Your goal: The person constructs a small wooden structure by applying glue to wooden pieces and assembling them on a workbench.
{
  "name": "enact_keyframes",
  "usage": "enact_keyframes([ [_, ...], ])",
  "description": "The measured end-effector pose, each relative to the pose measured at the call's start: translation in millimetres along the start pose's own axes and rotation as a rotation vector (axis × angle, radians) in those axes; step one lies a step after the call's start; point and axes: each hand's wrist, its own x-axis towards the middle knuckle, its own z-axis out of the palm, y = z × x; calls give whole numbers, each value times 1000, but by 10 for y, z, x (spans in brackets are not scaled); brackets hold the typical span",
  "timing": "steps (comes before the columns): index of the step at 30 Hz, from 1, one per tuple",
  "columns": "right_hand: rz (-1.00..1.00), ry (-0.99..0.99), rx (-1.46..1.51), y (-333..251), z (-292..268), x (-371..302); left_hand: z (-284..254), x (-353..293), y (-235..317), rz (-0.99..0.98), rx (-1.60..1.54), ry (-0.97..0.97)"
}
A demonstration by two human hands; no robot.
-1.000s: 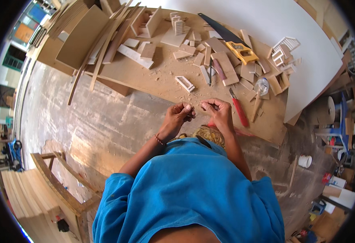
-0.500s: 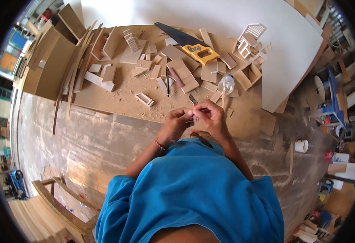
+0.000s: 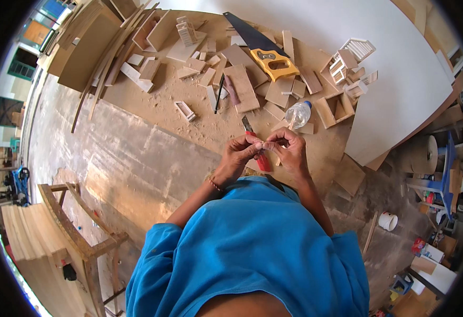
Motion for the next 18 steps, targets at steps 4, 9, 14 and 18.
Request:
enact_keyframes([
  [4,-163,-24,10,63,-97,-3,116,0,-80,32,-30,4],
  [9,-78,46,-72,127,-265,-30,151,53,-155,-74,-230,21],
  [14,212,135,-994,624,-421,11,7,202,-315,-148,-319,44],
  [18,89,165,-1073,1009,-439,41,-56,464,-413,-131,-39,197],
])
